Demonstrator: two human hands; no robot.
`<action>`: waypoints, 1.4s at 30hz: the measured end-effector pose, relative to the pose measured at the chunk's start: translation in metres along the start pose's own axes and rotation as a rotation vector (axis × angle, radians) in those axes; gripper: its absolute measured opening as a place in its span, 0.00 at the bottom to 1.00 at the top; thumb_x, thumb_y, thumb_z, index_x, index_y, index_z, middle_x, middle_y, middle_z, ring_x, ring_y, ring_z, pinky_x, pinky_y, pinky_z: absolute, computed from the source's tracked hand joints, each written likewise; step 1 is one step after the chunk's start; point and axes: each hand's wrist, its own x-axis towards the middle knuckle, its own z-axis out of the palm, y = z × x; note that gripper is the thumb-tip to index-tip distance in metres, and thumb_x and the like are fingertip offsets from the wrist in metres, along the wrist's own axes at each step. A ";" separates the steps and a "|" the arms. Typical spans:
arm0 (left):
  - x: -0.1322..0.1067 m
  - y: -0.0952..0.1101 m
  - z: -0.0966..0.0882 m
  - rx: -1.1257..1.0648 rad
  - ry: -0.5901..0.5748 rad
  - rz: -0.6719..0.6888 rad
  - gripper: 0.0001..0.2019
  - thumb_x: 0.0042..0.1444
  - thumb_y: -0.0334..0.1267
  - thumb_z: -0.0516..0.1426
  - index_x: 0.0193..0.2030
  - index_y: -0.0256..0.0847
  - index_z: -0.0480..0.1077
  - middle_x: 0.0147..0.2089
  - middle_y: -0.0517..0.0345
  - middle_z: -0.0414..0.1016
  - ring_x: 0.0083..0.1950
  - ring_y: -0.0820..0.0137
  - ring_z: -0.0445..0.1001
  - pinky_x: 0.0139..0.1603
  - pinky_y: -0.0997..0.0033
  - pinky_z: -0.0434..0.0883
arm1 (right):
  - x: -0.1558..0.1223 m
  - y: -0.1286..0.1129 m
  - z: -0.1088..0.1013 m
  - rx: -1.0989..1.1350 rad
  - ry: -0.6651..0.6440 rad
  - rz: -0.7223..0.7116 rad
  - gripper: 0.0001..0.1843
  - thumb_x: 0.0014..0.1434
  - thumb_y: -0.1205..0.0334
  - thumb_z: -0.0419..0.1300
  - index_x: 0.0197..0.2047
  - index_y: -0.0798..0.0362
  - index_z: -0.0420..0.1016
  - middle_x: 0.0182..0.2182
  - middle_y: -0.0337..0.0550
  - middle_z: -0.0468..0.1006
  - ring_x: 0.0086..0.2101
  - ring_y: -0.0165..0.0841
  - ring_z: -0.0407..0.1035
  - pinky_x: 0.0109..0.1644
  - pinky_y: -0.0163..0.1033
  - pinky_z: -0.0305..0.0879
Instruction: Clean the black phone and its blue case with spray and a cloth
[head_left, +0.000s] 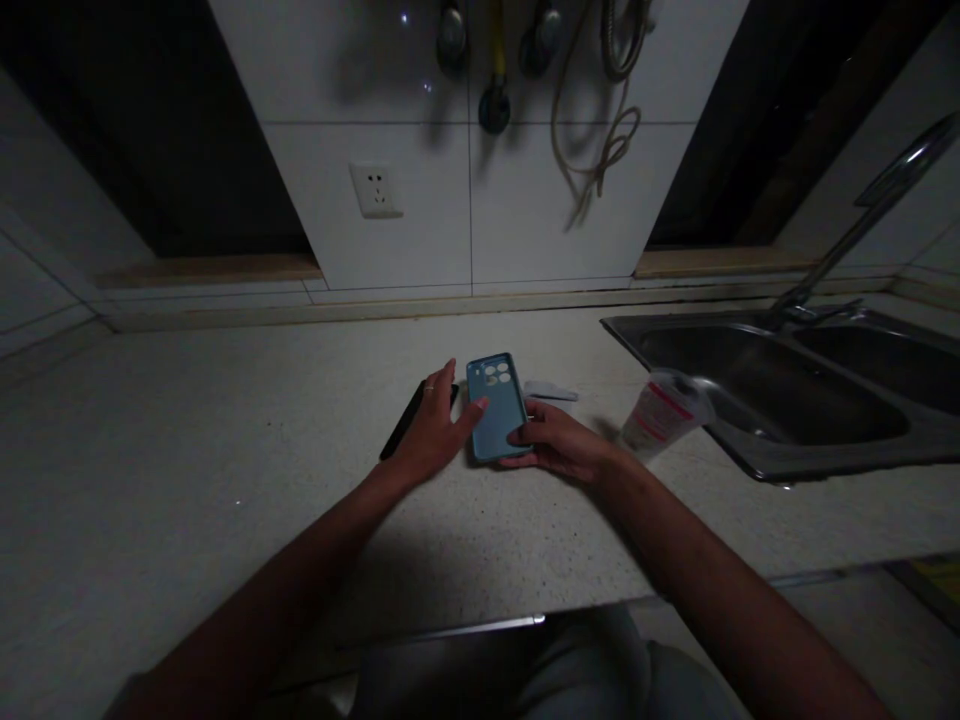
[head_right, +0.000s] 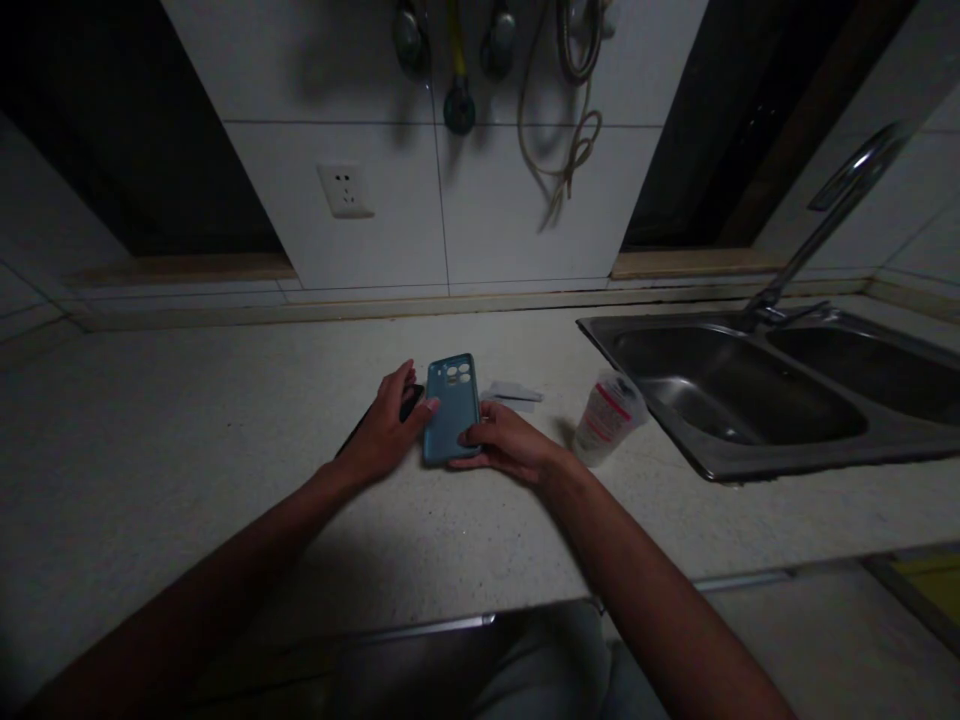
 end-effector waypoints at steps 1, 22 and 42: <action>-0.001 0.000 0.005 -0.156 -0.004 -0.058 0.39 0.61 0.49 0.57 0.74 0.43 0.45 0.72 0.37 0.52 0.69 0.55 0.63 0.63 0.52 0.67 | -0.001 0.000 0.001 -0.010 -0.031 0.008 0.23 0.47 0.73 0.68 0.47 0.55 0.71 0.40 0.43 0.81 0.36 0.32 0.80 0.42 0.40 0.81; -0.008 0.008 0.010 -0.203 -0.124 -0.176 0.23 0.56 0.35 0.60 0.59 0.39 0.67 0.58 0.44 0.73 0.38 0.69 0.78 0.41 0.64 0.74 | 0.014 0.010 -0.042 -1.456 0.788 -0.623 0.21 0.58 0.67 0.55 0.54 0.58 0.72 0.53 0.61 0.74 0.53 0.47 0.67 0.58 0.51 0.63; -0.016 0.016 0.010 0.131 -0.020 0.167 0.16 0.60 0.41 0.57 0.53 0.36 0.72 0.49 0.47 0.76 0.41 0.66 0.73 0.47 0.63 0.70 | 0.020 -0.004 -0.039 -0.409 0.587 -0.699 0.17 0.47 0.57 0.71 0.41 0.50 0.76 0.32 0.38 0.79 0.33 0.32 0.73 0.40 0.39 0.69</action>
